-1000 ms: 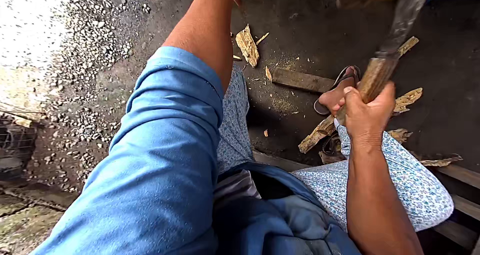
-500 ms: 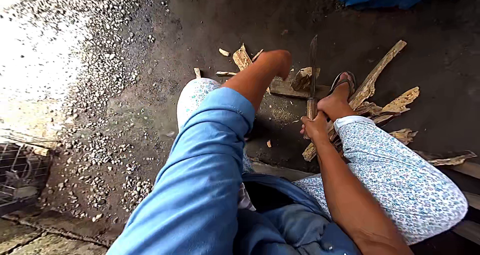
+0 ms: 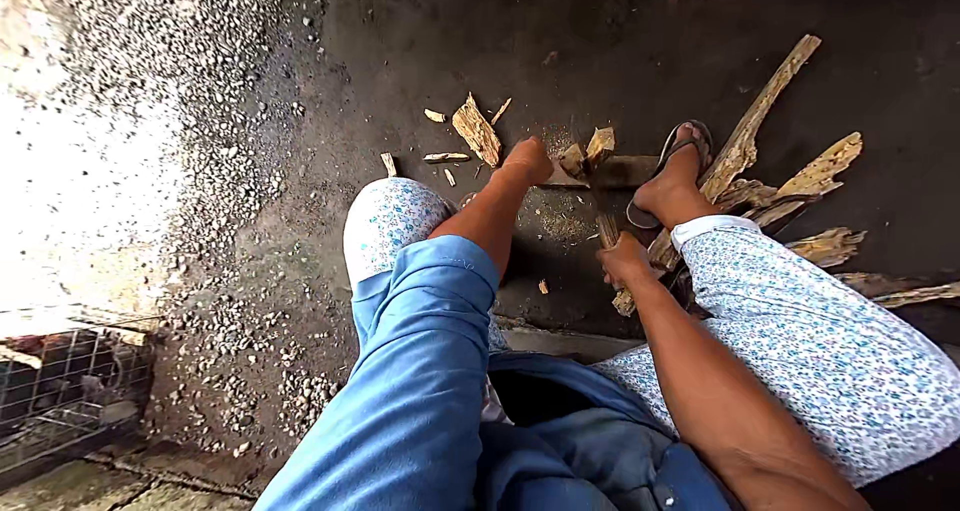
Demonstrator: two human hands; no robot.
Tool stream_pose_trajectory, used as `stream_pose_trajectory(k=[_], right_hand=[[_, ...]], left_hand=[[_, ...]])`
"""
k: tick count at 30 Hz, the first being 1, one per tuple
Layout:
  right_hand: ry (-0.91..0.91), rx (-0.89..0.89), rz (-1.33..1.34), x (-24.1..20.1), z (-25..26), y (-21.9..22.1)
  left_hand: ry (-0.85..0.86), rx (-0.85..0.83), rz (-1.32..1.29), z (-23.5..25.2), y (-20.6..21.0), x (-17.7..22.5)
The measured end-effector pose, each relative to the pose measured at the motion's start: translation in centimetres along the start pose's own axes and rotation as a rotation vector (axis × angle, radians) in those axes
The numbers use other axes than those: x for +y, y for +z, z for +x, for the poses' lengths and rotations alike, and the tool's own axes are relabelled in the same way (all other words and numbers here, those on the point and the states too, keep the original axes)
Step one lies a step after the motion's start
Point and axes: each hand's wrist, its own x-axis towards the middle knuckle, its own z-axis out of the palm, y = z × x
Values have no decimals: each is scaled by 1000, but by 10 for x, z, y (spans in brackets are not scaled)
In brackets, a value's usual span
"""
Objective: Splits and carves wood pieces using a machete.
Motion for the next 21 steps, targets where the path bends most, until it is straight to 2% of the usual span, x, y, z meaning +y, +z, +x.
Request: stream_pose_trajectory(k=[4, 7, 10, 14, 18, 21], right_hand=[[7, 11, -48, 12, 1, 13], [2, -6, -83, 15, 3, 16], [7, -70, -39, 10, 7, 24], [58, -103, 158, 18, 18, 35], [42, 71, 80, 29, 24, 22], [-26, 189, 288, 28, 36, 27]], left_hand=[[21, 15, -60, 14, 21, 24], [16, -75, -133, 26, 41, 26], [-76, -181, -273, 27, 63, 31], [-208, -192, -174, 26, 89, 20], [-301, -106, -192, 38, 101, -3], [-287, 80, -298, 64, 102, -2]])
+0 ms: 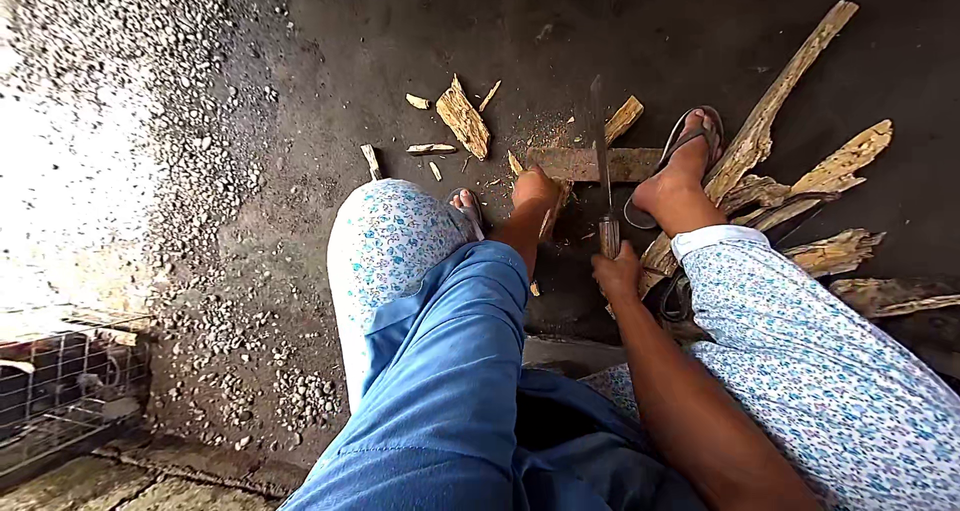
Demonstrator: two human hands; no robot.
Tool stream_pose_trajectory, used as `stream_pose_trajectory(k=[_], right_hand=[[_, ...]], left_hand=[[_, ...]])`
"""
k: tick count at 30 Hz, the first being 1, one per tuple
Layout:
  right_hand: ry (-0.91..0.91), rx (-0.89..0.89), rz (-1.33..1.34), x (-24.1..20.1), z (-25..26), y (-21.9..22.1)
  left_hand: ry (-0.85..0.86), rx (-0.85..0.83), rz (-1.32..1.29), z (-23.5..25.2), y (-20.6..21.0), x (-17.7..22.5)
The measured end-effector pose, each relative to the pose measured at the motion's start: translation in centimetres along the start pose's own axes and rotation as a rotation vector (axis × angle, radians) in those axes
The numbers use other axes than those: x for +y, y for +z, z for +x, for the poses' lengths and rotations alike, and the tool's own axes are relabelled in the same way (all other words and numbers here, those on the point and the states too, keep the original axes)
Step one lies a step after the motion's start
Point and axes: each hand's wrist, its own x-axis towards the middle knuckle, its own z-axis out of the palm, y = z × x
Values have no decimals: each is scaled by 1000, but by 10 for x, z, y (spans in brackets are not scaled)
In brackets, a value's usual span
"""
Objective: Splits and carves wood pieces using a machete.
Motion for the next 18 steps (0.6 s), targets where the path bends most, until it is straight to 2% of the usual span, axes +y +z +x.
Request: stream_pose_trajectory(k=[4, 7, 12, 15, 18], right_hand=[[-2, 52, 493, -14, 8, 10], [24, 61, 741, -24, 16, 10], [28, 49, 750, -17, 30, 8], [48, 41, 704, -13, 32, 11], [59, 18, 704, -10, 32, 13]], left_hand=[[177, 42, -38, 29, -4, 43], [259, 14, 11, 52, 2, 88], [164, -116, 122, 78, 31, 132], [117, -114, 203, 86, 51, 131], [147, -52, 198, 91, 56, 124]])
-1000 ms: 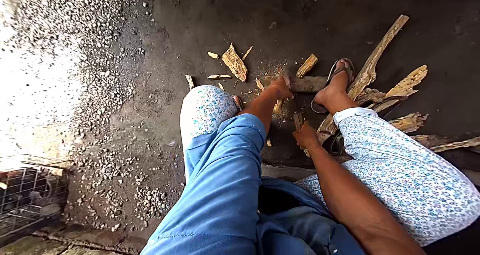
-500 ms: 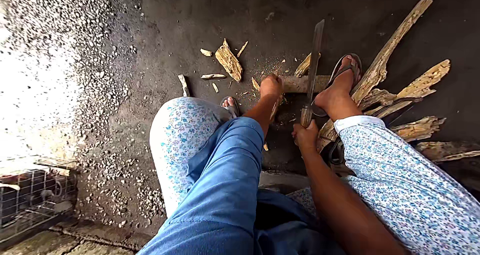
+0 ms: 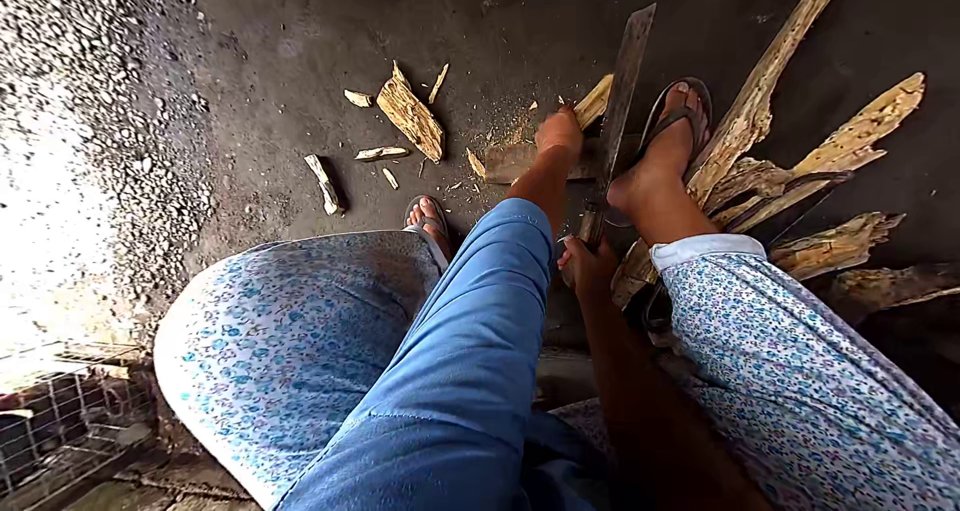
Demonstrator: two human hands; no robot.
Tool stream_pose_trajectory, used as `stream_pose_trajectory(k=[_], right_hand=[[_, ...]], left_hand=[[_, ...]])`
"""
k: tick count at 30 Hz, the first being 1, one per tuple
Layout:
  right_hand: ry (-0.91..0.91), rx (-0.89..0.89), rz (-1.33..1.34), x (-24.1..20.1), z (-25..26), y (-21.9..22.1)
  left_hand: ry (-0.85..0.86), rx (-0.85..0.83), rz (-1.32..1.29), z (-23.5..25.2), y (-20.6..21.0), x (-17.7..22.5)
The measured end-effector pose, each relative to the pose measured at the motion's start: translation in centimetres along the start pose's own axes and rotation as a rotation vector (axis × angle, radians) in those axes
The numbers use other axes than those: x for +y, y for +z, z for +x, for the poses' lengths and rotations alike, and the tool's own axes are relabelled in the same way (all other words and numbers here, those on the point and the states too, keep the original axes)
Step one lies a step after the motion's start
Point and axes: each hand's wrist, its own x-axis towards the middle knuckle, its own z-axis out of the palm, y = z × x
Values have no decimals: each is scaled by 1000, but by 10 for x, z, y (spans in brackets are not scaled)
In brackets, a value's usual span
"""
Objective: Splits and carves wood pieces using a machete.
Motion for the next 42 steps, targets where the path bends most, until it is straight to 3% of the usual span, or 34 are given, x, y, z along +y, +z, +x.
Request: stream_pose_trajectory(k=[3, 6, 10, 12, 15, 18, 22, 27, 30, 34, 39, 42], right_hand=[[-11, 1, 37, 7, 4, -2], [-22, 26, 64, 8, 4, 0], [-18, 20, 65, 9, 1, 1], [9, 6, 48, 9, -1, 0], [85, -18, -13, 4, -6, 1], [150, -52, -104, 6, -6, 3], [185, -90, -219, 7, -5, 0], [163, -102, -279, 8, -3, -4], [148, -108, -311, 12, 0, -3], [137, -106, -374, 13, -1, -1], [86, -120, -447, 10, 0, -2], [96, -95, -448, 11, 5, -4]], left_hand=[[75, 139, -175, -13, -3, -18], [130, 172, -309, -50, 3, -48], [146, 150, -205, -88, 13, -93], [106, 116, -122, -101, 13, -119], [-87, 62, -16, -123, 3, -156], [-173, -82, 121, -132, -5, -181], [-139, -153, 135, -127, -1, -168], [-106, 20, 17, -114, 18, -158], [-123, 24, -116, -101, 28, -161], [-134, 46, -80, -95, 32, -152], [-171, -127, -35, -93, 22, -133], [-26, -301, -145, -89, -4, -125]])
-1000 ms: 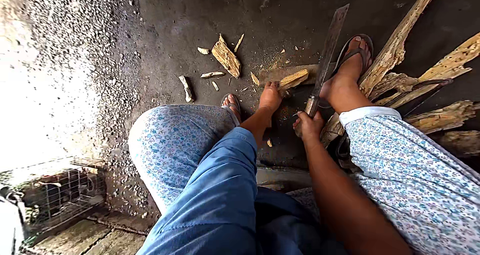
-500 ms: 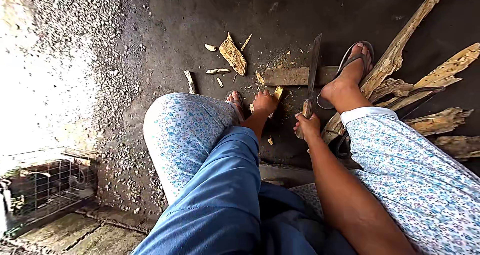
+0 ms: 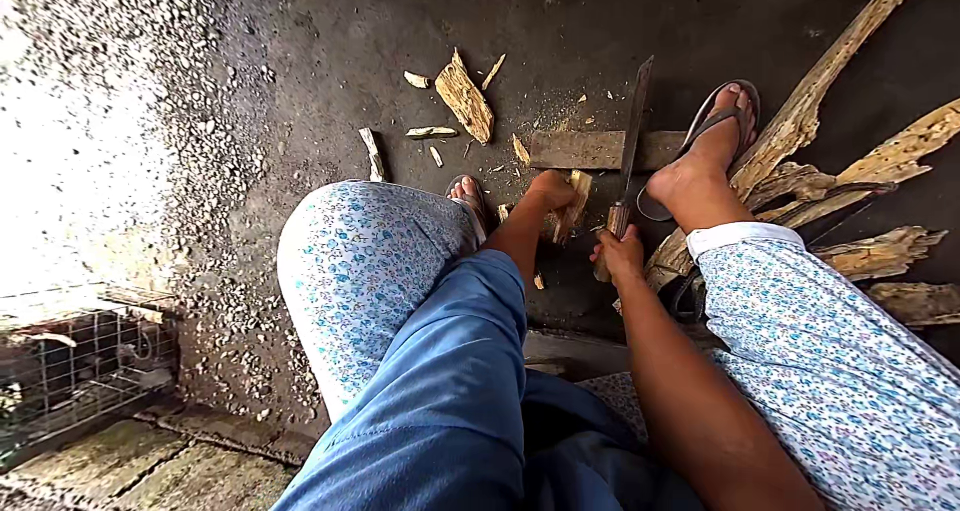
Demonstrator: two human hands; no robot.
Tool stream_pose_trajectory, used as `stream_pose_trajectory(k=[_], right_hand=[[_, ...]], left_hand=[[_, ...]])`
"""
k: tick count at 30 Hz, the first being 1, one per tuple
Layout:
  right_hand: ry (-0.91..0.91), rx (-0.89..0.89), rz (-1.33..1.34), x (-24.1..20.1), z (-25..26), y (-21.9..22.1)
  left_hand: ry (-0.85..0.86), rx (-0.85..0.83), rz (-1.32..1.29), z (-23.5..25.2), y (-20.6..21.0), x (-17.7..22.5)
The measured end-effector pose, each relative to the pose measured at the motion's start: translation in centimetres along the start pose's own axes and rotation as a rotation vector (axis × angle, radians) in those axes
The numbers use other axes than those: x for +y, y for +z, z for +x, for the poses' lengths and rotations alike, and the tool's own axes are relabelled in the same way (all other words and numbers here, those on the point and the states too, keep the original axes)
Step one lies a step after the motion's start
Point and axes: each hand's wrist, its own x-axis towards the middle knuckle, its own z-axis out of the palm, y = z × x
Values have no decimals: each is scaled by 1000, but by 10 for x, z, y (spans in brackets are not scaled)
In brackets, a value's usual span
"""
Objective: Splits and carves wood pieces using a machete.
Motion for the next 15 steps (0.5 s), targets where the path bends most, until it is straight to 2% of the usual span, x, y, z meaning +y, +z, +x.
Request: stream_pose_trajectory(k=[2, 4, 6, 8, 10, 15], right_hand=[[-3, 17, -19, 0, 3, -2], [-15, 38, -29, -3, 0, -5], [-36, 77, -6, -11, -9, -7], [-83, 113, 38, -21, -19, -9], [-169, 131, 54, -33, -31, -13], [-563, 213, -85, -49, -48, -21]], left_hand=[[204, 53, -66, -7, -20, 16], [394, 222, -187, -12, -32, 32], [498, 366, -343, -16, -36, 44], [525, 454, -401, -10, -32, 46], [519, 486, -341, 2, -24, 38], [492, 494, -261, 5, -18, 37]])
